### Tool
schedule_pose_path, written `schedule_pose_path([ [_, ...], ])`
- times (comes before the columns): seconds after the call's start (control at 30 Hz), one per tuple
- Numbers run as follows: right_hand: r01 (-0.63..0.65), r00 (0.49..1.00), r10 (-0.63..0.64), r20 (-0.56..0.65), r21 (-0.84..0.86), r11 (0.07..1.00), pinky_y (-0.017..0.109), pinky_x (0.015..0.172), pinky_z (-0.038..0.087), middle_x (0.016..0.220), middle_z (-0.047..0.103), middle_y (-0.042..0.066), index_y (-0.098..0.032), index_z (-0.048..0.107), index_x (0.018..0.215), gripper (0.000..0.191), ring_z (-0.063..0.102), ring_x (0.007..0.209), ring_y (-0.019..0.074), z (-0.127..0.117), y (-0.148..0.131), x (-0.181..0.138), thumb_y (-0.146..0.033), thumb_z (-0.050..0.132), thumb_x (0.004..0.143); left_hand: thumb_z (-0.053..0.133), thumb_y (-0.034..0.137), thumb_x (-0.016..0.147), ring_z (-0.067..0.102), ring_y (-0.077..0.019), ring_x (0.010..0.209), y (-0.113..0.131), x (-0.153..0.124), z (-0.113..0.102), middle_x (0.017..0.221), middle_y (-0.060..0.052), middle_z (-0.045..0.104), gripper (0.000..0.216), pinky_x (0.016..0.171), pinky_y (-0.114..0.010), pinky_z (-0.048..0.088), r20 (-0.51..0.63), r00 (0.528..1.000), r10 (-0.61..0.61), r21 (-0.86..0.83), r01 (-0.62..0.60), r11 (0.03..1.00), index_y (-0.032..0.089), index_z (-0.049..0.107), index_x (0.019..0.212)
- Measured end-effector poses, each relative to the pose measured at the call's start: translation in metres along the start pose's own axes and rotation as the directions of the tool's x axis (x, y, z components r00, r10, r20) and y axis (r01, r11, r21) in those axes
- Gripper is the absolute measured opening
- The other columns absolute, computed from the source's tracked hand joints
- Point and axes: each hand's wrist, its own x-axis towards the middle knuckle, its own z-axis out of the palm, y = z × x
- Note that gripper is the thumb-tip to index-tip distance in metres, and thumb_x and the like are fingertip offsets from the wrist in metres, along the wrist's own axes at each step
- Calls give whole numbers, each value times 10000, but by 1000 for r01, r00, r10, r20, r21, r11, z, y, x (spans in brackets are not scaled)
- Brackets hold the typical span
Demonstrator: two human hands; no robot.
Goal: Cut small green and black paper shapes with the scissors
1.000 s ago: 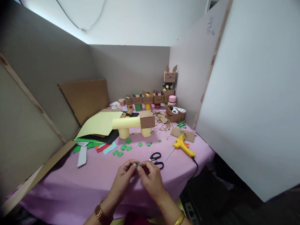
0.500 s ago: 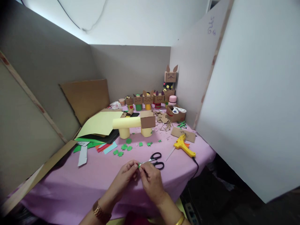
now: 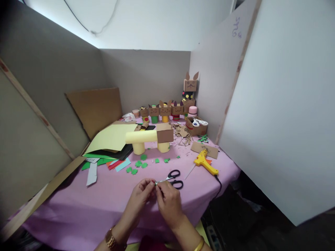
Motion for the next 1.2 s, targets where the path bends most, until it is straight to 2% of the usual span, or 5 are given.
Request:
schedule_pose_path([
  [0.13,0,1000,0,8,-4,1000,287,649,419,739,621,58,-181,604,828,196,572,700,192,1,-1,0,-141,421,885,702,417,654,445,-82,494,0,0,-1,553,40,518,313,485,-194,352,-8,1000,-12,-6,12,1000,128,621,744],
  [0.3,-4,1000,4,1,43,999,271,646,442,727,639,45,-187,616,833,191,593,690,177,-2,0,2,-155,435,886,690,436,671,490,-112,558,0,-1,-3,601,11,555,396,533,-223,405,-9,1000,-17,-16,17,1000,107,671,891],
  [0.67,-46,999,48,-19,109,993,265,626,463,712,663,46,-188,649,809,217,614,659,172,-2,1,5,-187,447,888,679,452,682,503,-119,560,1,-1,-6,578,9,560,427,554,-232,417,4,1000,-17,-6,17,1000,110,700,937],
  [0.93,-62,998,65,-13,144,988,273,645,469,759,673,58,-182,663,854,197,621,703,182,-2,3,5,-182,467,874,729,324,649,593,-163,757,3,-4,-7,874,-73,700,379,732,-268,452,22,1000,-18,-6,18,1000,140,694,978],
  [1.2,-76,997,80,-15,180,981,287,674,478,786,692,65,-193,680,872,194,629,737,193,-3,3,6,-195,486,860,722,339,652,622,-202,824,2,-2,-7,922,-96,714,381,787,-313,466,22,1000,4,33,-5,999,134,696,972],
])
